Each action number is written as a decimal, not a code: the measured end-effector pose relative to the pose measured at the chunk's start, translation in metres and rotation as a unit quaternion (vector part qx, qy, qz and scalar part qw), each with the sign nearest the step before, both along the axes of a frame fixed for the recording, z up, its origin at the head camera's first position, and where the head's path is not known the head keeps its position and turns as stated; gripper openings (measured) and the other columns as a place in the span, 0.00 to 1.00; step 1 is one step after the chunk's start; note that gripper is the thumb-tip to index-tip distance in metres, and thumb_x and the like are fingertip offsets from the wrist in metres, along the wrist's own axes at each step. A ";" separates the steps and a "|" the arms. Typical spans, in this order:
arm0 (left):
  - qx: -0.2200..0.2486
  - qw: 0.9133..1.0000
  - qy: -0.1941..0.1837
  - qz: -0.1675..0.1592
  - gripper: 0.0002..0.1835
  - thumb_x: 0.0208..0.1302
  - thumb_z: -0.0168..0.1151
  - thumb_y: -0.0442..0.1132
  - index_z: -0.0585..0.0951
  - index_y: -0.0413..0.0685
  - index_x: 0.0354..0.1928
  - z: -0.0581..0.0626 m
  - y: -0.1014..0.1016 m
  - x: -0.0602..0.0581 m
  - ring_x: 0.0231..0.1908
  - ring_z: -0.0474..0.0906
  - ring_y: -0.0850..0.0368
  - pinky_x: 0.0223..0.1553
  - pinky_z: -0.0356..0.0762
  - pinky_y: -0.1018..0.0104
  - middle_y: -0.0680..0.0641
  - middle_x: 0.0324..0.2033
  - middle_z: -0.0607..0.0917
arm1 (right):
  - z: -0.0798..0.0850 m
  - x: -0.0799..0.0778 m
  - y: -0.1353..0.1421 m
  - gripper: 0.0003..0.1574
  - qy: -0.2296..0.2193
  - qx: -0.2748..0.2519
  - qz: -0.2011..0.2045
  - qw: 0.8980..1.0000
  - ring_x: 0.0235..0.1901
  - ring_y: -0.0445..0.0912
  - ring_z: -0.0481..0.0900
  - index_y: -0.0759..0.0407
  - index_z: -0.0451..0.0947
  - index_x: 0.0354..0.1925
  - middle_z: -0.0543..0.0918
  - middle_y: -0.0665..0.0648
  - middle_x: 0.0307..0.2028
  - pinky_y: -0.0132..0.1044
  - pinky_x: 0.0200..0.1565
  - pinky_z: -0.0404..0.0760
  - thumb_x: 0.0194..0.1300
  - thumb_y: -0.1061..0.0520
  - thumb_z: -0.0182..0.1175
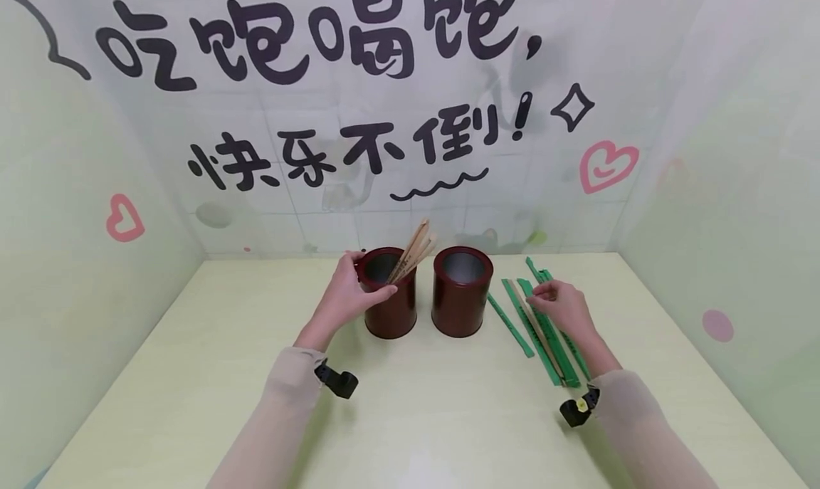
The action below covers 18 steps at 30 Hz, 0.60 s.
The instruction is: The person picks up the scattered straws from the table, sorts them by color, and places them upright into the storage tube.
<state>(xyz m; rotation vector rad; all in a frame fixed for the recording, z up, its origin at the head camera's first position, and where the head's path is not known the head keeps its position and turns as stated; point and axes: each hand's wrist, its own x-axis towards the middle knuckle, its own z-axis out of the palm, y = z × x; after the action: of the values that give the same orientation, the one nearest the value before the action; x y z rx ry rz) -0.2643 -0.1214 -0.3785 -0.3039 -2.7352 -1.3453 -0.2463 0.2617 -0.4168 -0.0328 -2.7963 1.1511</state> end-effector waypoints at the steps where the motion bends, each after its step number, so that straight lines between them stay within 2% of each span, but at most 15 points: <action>1: 0.001 1.000 -0.001 -0.001 0.49 0.56 0.72 0.50 0.56 0.35 0.71 0.000 0.000 0.000 0.65 0.68 0.41 0.65 0.72 0.46 0.34 0.65 0.68 | -0.001 0.000 0.001 0.17 -0.008 0.003 0.001 1.000 0.39 0.53 0.82 0.69 0.79 0.47 0.85 0.68 0.43 0.36 0.36 0.80 0.69 0.56 0.62; 12: 0.002 1.000 0.000 -0.003 0.49 0.56 0.72 0.50 0.56 0.35 0.71 0.002 -0.001 -0.001 0.64 0.69 0.41 0.64 0.72 0.46 0.34 0.64 0.68 | -0.009 0.001 0.005 0.14 -0.071 0.035 0.018 0.997 0.31 0.47 0.83 0.71 0.80 0.43 0.85 0.65 0.36 0.39 0.34 0.81 0.66 0.59 0.63; 18: 0.004 1.000 -0.002 -0.005 0.48 0.57 0.72 0.49 0.56 0.36 0.70 -0.001 -0.002 -0.001 0.64 0.68 0.41 0.65 0.72 0.46 0.35 0.64 0.68 | -0.015 -0.003 0.003 0.09 -0.085 0.102 0.021 0.991 0.27 0.45 0.79 0.67 0.81 0.35 0.84 0.60 0.30 0.38 0.31 0.78 0.64 0.59 0.64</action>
<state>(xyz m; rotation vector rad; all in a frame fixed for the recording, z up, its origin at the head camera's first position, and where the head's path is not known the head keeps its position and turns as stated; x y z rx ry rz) -0.2654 -0.1230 -0.3791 -0.3155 -2.7348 -1.3592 -0.2490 0.2651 -0.4322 -0.0554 -3.0644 0.9035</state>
